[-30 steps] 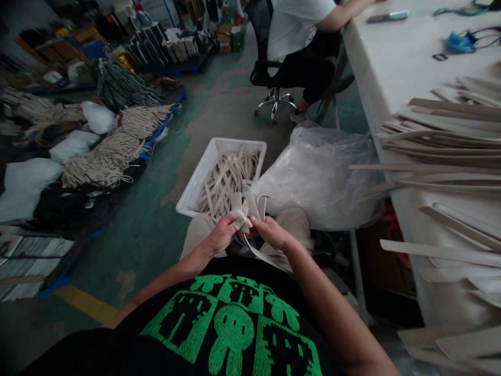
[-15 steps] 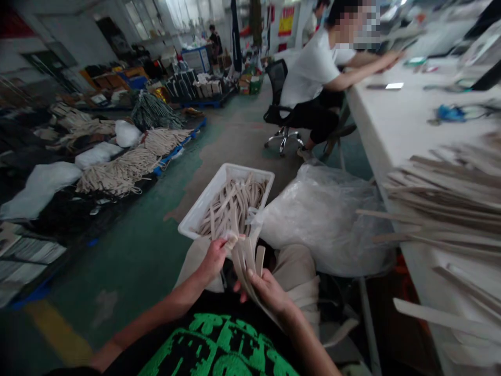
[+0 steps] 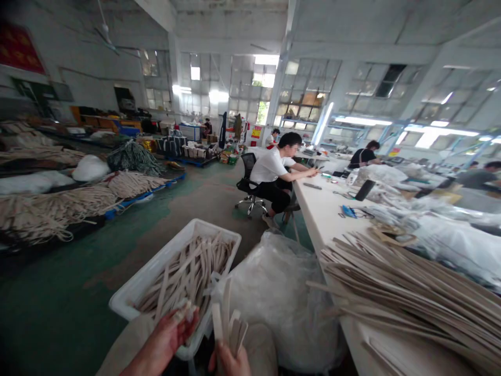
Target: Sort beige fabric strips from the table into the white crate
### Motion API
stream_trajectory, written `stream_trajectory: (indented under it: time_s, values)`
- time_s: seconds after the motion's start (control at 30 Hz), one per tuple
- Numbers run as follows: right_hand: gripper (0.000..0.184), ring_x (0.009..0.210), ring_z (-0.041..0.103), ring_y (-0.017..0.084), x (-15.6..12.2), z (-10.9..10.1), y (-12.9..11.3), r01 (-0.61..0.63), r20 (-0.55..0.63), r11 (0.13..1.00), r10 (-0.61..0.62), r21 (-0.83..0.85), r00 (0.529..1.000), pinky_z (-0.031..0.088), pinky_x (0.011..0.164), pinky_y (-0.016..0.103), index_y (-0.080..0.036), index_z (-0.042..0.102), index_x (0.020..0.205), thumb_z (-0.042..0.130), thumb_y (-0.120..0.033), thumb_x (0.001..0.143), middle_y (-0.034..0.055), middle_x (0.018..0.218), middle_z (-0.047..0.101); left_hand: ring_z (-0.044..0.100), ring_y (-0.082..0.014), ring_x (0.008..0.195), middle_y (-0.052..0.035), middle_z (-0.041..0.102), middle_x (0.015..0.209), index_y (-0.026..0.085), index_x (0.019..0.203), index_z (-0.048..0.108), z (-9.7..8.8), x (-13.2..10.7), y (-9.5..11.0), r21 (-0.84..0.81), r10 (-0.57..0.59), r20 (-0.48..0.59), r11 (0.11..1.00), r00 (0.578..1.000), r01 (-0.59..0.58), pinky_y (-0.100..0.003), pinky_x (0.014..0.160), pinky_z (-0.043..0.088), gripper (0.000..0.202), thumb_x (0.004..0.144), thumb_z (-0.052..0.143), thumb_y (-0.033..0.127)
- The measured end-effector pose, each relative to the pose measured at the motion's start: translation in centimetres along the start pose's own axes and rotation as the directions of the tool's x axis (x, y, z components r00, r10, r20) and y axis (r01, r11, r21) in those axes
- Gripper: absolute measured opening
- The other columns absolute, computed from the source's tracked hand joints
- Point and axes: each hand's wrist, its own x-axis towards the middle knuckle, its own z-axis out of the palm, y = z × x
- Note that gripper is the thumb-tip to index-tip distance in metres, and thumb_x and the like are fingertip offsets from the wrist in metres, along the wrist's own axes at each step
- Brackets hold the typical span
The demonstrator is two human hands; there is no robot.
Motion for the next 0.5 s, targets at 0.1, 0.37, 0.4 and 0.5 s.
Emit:
stream_trajectory:
  time_s: [0.1, 0.37, 0.4, 0.5]
  values:
    - [0.065, 0.036, 0.038, 0.012, -2.9, 0.3, -3.1, -0.042, -0.095, 0.998, 0.046, 0.046, 0.994, 0.031, 0.039, 0.029, -0.021, 0.060, 0.055, 0.054, -0.084, 0.072, 0.0031, 0.048, 0.051, 0.071, -0.0151, 0.069, -0.0034, 0.075, 0.078, 0.018, 0.076, 0.070, 0.4, -1.9, 1.5, -0.013, -0.008, 0.048, 1.000, 0.999, 0.008, -0.023, 0.065, 0.056, 0.021, 0.071, 0.086, 0.029]
    - [0.050, 0.041, 0.043, 0.014, -5.0, 1.1, -6.8, 0.000, -0.043, 0.995, -0.004, -0.102, 0.999, 0.032, 0.045, 0.028, -0.022, 0.061, 0.056, 0.062, -0.063, 0.084, 0.0020, 0.044, 0.052, 0.069, -0.0148, 0.067, -0.0074, 0.074, 0.079, 0.012, 0.081, 0.071, 1.0, -2.0, 1.9, 0.087, 0.029, 0.119, 0.995, 0.992, -0.039, -0.023, 0.062, 0.053, 0.048, 0.057, 0.093, 0.047]
    - [0.048, 0.042, 0.044, 0.015, -5.0, 1.3, -6.9, 0.004, -0.044, 0.993, -0.009, -0.118, 0.999, 0.032, 0.045, 0.029, -0.022, 0.061, 0.056, 0.062, -0.061, 0.084, 0.0020, 0.044, 0.052, 0.069, -0.0145, 0.067, -0.0074, 0.074, 0.079, 0.012, 0.081, 0.071, 0.9, -2.0, 1.8, 0.090, 0.034, 0.120, 0.995, 0.992, -0.045, -0.023, 0.063, 0.053, 0.047, 0.058, 0.093, 0.047]
    - [0.045, 0.041, 0.044, 0.015, -4.9, 1.8, -7.4, 0.009, -0.065, 0.985, -0.020, -0.172, 0.998, 0.033, 0.045, 0.030, -0.023, 0.061, 0.055, 0.063, -0.057, 0.084, 0.0015, 0.043, 0.051, 0.068, -0.0140, 0.065, -0.0074, 0.074, 0.079, 0.012, 0.078, 0.070, 0.7, -2.0, 1.7, 0.094, 0.035, 0.136, 0.994, 0.990, -0.048, -0.024, 0.063, 0.053, 0.044, 0.059, 0.093, 0.045]
